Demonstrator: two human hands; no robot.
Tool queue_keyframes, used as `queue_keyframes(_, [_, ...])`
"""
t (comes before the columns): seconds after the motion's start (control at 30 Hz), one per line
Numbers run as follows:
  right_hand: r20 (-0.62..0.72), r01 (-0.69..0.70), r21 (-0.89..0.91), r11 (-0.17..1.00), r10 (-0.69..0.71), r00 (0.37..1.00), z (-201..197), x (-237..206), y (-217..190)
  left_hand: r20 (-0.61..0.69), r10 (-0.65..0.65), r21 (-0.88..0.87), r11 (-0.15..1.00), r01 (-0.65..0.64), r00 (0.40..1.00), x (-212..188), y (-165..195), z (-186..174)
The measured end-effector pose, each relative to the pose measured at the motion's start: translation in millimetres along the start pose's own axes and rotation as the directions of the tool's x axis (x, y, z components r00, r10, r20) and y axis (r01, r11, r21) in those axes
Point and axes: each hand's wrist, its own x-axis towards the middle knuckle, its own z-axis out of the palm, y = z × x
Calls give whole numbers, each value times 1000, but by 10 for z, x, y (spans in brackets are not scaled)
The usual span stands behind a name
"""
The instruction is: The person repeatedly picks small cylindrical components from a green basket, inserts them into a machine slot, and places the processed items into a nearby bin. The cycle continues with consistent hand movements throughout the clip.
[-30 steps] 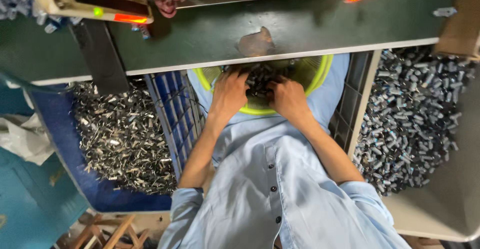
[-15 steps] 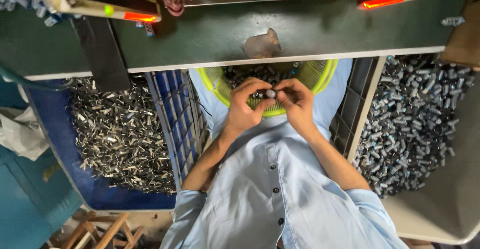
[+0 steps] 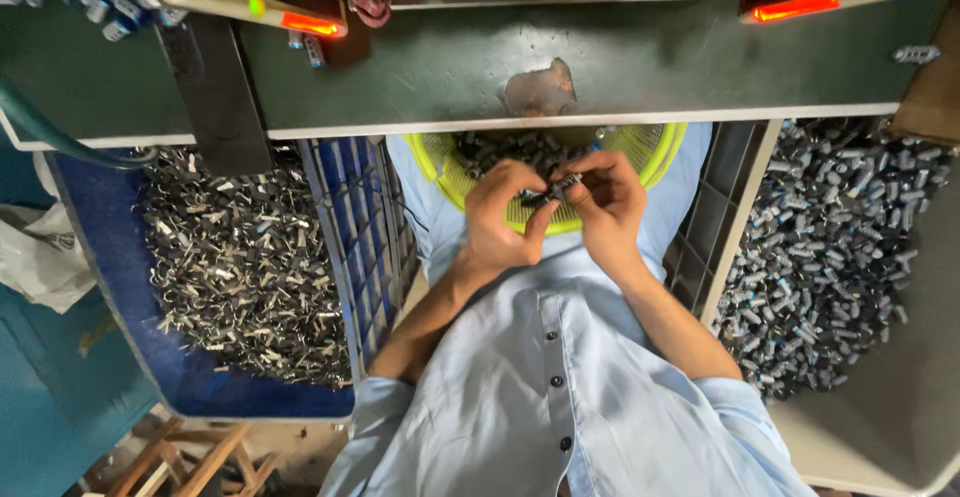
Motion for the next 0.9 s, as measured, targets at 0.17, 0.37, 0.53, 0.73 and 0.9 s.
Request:
queue_keyframes(0.17, [13, -83, 96, 992, 83, 996, -70, -102, 259, -34, 340, 303, 899, -315, 940, -23, -18, -15])
queue_keyframes(0.37, [59, -147, 484, 863, 135, 989, -120, 64, 392, 92, 364, 280, 884, -375, 927, 0, 152, -245])
queue_keyframes(0.53, [210, -376, 749, 546, 342, 916, -203, 138, 146, 14, 167, 255, 953, -165, 986, -77, 159, -273])
queue_keyframes(0.73, [145, 274, 120, 954, -290, 946, -159, 537, -572, 260, -595, -529, 571, 628, 760, -294, -293, -191])
queue_keyframes(0.9, [402, 822, -461, 335, -747, 530, 106, 1375, -1278, 323, -340, -803, 396, 446, 883, -449, -449, -62])
